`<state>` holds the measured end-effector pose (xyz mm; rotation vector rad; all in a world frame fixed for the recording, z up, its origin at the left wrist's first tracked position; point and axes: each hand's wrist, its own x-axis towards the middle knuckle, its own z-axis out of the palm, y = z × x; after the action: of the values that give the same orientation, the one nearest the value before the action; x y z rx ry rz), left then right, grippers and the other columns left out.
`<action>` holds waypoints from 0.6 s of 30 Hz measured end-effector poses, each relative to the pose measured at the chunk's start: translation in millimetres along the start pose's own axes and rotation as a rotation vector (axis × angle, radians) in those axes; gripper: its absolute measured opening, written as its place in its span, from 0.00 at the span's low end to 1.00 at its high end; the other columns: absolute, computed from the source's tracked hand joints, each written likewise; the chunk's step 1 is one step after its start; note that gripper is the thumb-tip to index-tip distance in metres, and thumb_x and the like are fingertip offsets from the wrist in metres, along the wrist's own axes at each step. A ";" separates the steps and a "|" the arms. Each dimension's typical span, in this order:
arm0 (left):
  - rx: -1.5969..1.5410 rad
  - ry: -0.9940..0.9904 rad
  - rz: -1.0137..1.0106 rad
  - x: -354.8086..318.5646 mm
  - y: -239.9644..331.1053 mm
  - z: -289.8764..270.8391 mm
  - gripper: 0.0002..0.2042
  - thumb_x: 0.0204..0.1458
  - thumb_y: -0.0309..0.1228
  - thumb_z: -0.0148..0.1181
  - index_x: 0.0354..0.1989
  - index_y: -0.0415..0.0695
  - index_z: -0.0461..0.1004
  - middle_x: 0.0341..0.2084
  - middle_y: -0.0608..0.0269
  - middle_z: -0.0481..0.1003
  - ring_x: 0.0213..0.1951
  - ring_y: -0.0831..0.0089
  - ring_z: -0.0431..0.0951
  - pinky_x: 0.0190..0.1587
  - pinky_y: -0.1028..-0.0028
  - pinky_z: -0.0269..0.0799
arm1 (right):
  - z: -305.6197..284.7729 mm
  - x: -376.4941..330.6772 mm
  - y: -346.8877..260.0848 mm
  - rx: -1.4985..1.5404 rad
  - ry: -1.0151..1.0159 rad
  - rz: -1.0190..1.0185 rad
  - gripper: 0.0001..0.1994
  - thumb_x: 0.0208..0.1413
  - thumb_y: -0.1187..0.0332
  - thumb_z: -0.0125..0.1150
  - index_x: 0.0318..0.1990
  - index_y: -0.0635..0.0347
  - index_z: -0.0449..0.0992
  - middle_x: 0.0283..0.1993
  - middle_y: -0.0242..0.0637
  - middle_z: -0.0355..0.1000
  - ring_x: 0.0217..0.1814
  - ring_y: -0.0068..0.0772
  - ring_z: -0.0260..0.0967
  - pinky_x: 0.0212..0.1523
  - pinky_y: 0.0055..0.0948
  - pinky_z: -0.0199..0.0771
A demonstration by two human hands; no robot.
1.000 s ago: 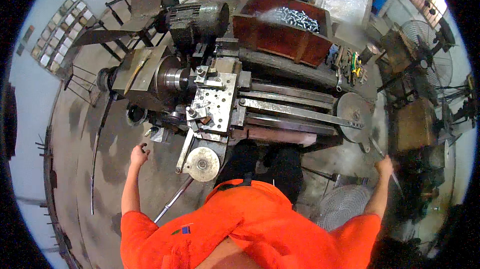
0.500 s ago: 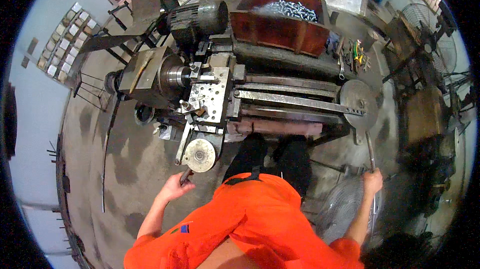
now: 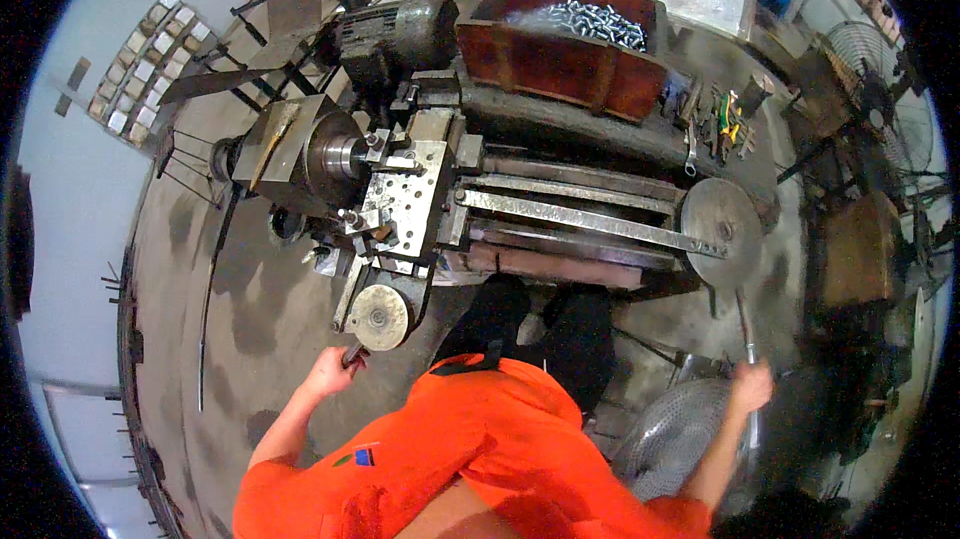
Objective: The person operates a metal turning machine by repeatedly inserting small metal pieces into the chuck, engaging the machine, and removing the processed pieces. The person handles the metal pieces one at a time and places them into a perforated tray on the floor.
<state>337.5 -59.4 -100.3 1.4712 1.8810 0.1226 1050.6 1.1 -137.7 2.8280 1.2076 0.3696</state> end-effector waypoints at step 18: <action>0.098 0.231 -0.202 144.4 -154.3 -106.3 0.23 0.43 0.40 0.60 0.44 0.36 0.69 0.35 0.47 0.74 0.40 0.61 0.74 0.42 0.66 0.70 | 88.6 -15.9 -11.3 0.102 0.288 -0.140 0.33 0.39 0.61 0.59 0.56 0.60 0.60 0.57 0.46 0.60 0.57 0.46 0.58 0.53 0.43 0.60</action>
<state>139.9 51.4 -168.2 1.3681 2.2395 0.1094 1052.9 2.3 -228.4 2.8229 1.5059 0.7490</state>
